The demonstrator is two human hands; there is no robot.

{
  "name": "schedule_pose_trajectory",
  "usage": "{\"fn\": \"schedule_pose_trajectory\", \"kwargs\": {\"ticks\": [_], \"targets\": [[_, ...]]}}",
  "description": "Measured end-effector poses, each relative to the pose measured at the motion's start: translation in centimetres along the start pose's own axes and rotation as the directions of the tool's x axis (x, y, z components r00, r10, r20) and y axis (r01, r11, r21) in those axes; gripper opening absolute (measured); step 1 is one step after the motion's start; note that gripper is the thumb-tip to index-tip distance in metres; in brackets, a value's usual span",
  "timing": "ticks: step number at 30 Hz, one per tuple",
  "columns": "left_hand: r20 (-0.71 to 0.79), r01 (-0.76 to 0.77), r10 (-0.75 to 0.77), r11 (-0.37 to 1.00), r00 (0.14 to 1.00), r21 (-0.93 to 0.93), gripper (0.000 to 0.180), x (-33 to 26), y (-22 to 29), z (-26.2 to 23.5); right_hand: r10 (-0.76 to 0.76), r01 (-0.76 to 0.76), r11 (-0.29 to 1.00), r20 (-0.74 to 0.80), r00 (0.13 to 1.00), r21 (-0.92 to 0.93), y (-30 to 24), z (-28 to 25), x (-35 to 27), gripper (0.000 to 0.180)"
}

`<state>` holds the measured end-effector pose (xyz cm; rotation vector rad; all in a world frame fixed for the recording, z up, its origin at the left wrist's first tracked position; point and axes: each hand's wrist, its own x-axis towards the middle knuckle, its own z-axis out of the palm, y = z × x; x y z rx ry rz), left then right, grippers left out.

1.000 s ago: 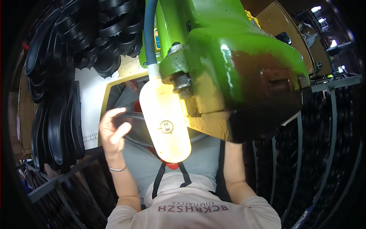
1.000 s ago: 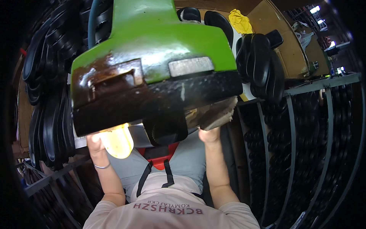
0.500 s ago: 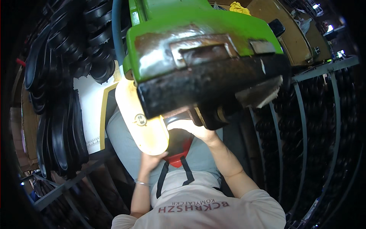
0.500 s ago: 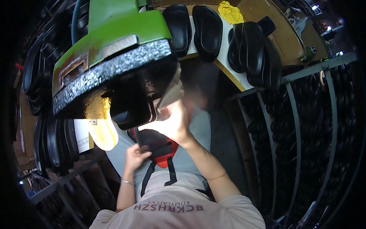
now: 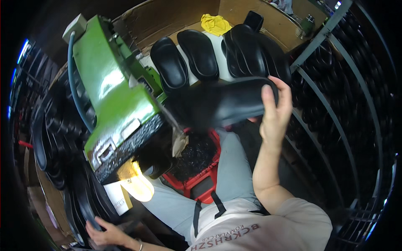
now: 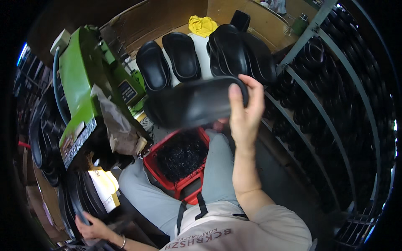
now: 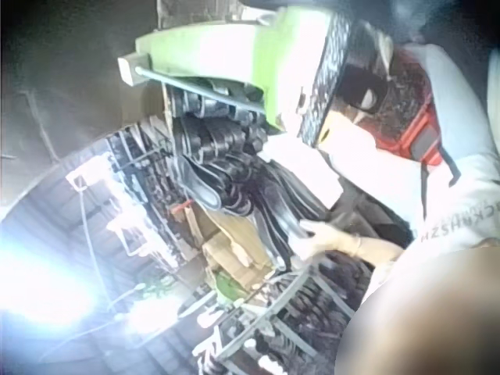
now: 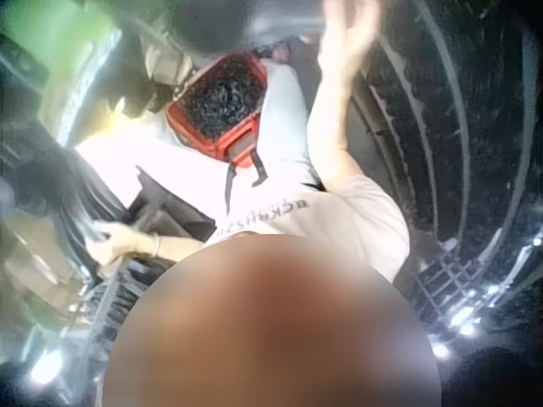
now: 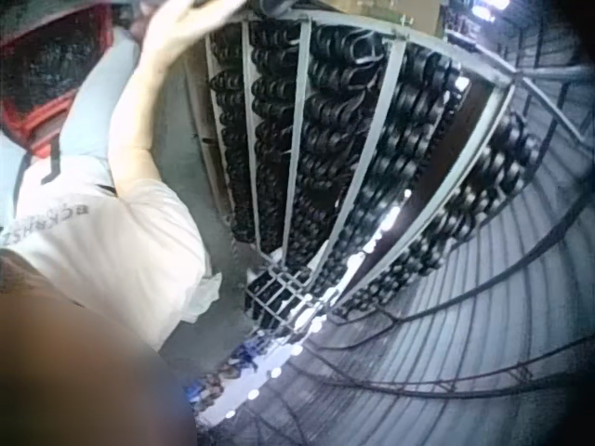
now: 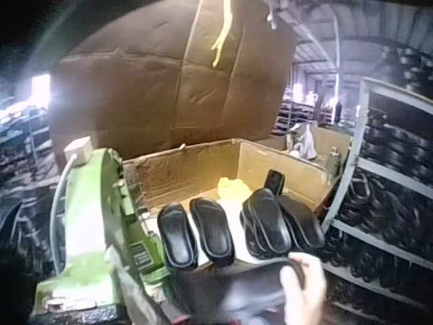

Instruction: Shaving or grinding the edges of rubber shoe soles using a stationary industrial grinding machine.

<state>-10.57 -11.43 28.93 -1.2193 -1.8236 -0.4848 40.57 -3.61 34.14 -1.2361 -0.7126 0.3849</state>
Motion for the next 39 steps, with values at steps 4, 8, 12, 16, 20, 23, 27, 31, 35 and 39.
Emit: {"fn": "schedule_pose_trajectory", "kwargs": {"ticks": [4,8,12,16,20,23,27,31,35,39], "targets": [[0.441,0.191,-0.311,0.936,0.842,0.295,0.051,-0.9,-3.0,3.5,0.188,-0.281,0.868,0.253,0.949,0.409,5.0,7.1,1.1,0.045],[0.471,0.219,-0.357,0.921,0.807,0.323,0.056,-0.4,-2.8,3.7,0.402,-0.516,0.659,0.324,0.856,0.547,12.6,15.1,1.5,0.066],[0.463,0.239,-0.32,0.945,0.827,0.225,0.054,0.4,-3.8,2.5,0.454,-0.567,0.664,0.34,0.823,0.487,15.1,16.8,-0.4,0.076],[0.402,0.295,-0.231,0.95,0.886,-0.103,0.049,1.5,-4.9,-0.8,0.433,-0.52,0.828,0.35,0.831,0.21,13.3,13.7,-1.5,0.08],[0.491,0.042,0.263,0.849,0.831,-0.526,0.053,4.1,3.0,-9.6,0.311,-0.577,0.809,0.755,0.578,0.109,14.5,7.8,-8.2,0.061],[0.436,0.103,0.605,0.505,0.666,-0.857,0.058,3.2,6.4,-9.8,0.49,-0.755,0.604,0.866,0.097,-0.257,12.6,4.2,-12.4,0.058],[0.299,0.417,0.603,-0.063,0.74,-0.907,0.074,-3.0,13.7,-4.5,0.537,-0.576,0.755,0.801,0.265,-0.315,12.9,-5.1,-13.6,0.048],[0.786,0.867,0.513,-0.495,0.344,-0.057,0.058,-8.8,23.6,-5.0,0.625,-0.714,0.695,0.559,0.545,-0.08,13.7,-12.4,-16.5,0.049],[0.716,0.92,0.581,-0.3,0.387,-0.254,0.027,-6.5,28.0,-7.0,0.691,-0.794,0.597,0.578,0.435,-0.116,16.3,-15.0,-20.8,0.048],[0.704,0.8,0.474,0.0,0.528,-0.6,0.018,-5.8,27.5,-5.1,0.672,-0.859,0.511,0.64,0.372,-0.038,15.0,-11.9,-22.6,0.051]]}}
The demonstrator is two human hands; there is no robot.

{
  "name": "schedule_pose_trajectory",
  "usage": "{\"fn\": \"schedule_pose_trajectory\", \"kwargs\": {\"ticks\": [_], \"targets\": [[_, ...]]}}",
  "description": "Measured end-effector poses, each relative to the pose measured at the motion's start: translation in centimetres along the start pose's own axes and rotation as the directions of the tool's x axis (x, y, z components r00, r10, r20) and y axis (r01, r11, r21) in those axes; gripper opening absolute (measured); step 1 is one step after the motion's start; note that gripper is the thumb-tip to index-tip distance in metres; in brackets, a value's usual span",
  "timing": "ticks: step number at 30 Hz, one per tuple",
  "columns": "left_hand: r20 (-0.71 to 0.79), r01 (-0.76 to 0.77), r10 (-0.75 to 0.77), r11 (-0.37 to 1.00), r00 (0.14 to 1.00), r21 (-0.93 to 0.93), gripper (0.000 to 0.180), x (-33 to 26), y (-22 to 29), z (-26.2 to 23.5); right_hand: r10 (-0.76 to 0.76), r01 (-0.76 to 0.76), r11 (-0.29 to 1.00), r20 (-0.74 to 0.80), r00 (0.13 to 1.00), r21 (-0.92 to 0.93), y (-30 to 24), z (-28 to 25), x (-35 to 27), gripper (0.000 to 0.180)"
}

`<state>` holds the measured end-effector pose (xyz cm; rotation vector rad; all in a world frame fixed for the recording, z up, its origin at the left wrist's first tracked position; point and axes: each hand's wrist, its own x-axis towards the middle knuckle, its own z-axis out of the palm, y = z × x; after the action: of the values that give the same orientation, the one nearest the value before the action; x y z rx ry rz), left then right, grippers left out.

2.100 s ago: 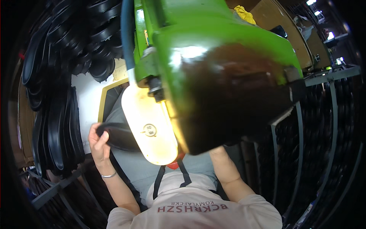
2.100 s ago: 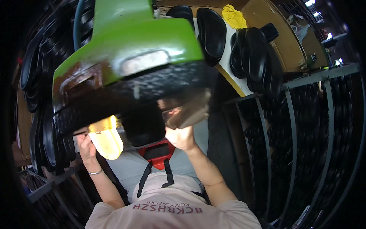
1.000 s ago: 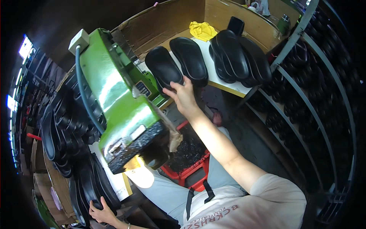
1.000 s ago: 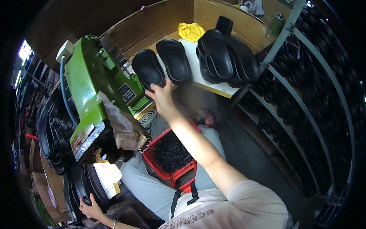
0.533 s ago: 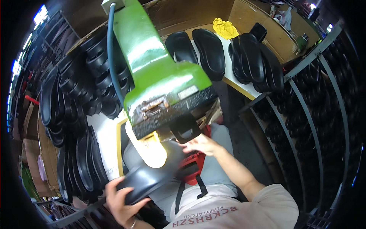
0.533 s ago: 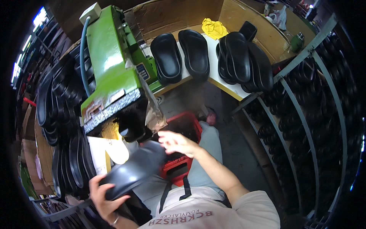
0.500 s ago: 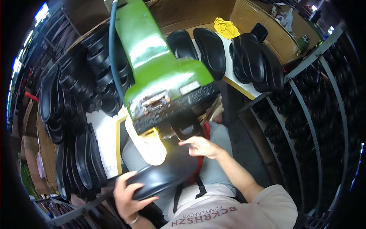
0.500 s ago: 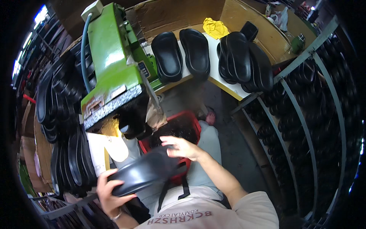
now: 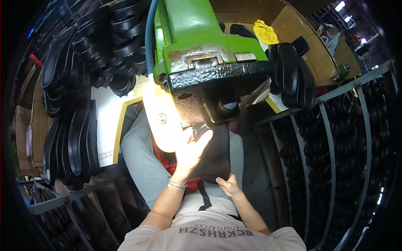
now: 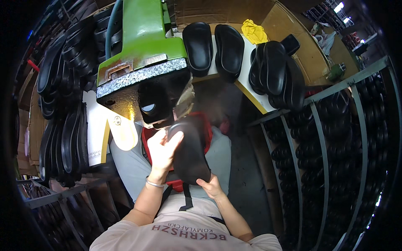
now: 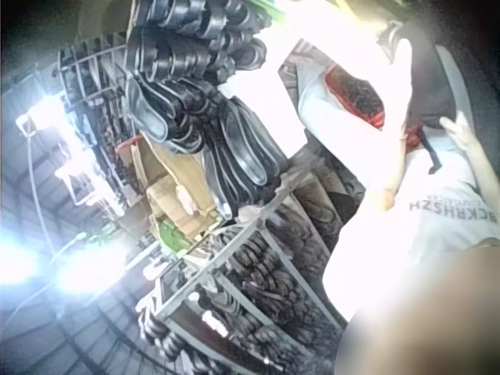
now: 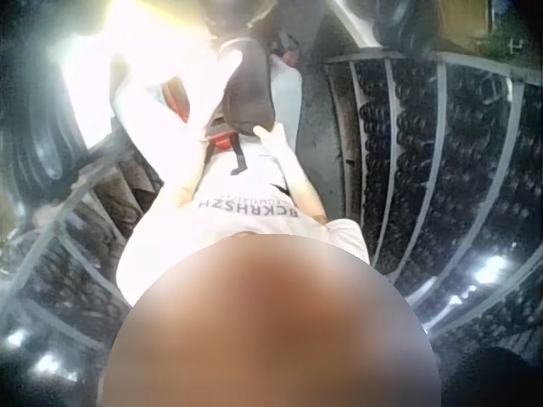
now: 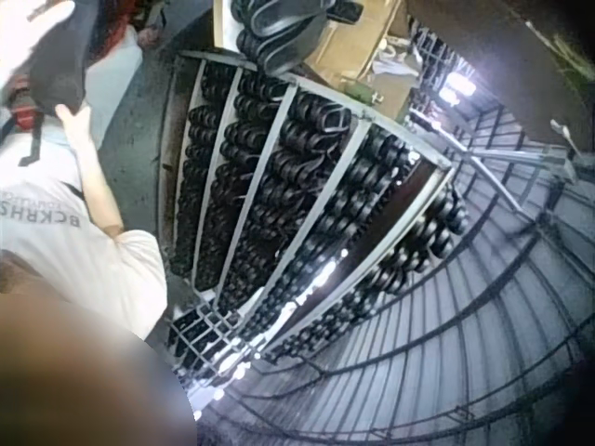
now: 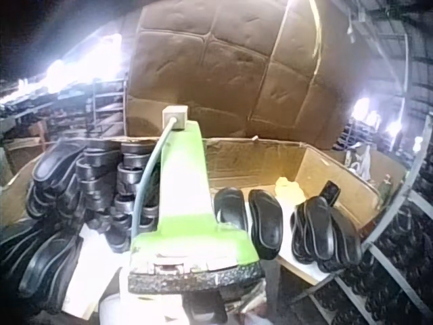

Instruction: Shaving or grinding the edges of rubber shoe soles using a stationary industrial grinding machine.

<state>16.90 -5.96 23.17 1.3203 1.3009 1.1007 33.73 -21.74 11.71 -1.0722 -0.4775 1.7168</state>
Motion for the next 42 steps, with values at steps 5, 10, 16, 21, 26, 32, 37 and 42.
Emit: {"fn": "schedule_pose_trajectory", "kwargs": {"ticks": [5,10,16,21,26,32,37,42], "targets": [[-0.186,-0.148,0.157,0.987,0.97,0.065,0.02,-1.5,-1.8,-0.6,-0.077,0.077,0.997,-0.007,0.997,0.031,-3.0,-2.5,-0.3,0.053],[-0.076,-0.042,0.053,0.988,0.996,0.147,0.025,-1.5,0.0,-1.5,-0.42,0.436,0.9,-0.253,0.871,0.008,-9.8,-4.6,2.6,0.057],[-0.001,-0.245,0.246,0.964,0.969,-0.101,0.033,-0.3,-1.1,-3.0,-0.598,0.604,0.795,-0.249,0.762,-0.062,-19.7,0.9,9.6,0.051],[0.131,-0.413,0.402,0.778,0.906,0.474,0.037,-0.9,-2.3,-5.0,-0.501,0.566,0.798,-0.295,0.814,0.206,-18.0,-1.7,13.0,0.049],[0.09,-0.403,0.399,0.914,0.913,0.037,0.042,-0.3,-5.4,-2.8,-0.512,0.521,0.85,-0.362,0.779,-0.081,-18.3,1.3,11.4,0.052],[0.207,-0.517,0.474,0.777,0.856,0.358,0.022,0.0,-3.6,-1.7,-0.599,0.622,0.782,-0.23,0.767,0.036,-17.6,-4.2,11.7,0.05],[-0.056,-0.389,0.391,0.92,0.919,0.045,0.035,-0.4,-0.8,-3.8,-0.576,0.602,0.794,-0.208,0.79,0.084,-17.5,-3.8,12.8,0.046],[-0.173,-0.127,0.046,0.858,0.984,-0.497,0.035,-1.0,-0.4,-7.4,-0.407,0.483,0.791,-0.267,0.874,0.376,-15.0,-0.8,14.5,0.041]]}}
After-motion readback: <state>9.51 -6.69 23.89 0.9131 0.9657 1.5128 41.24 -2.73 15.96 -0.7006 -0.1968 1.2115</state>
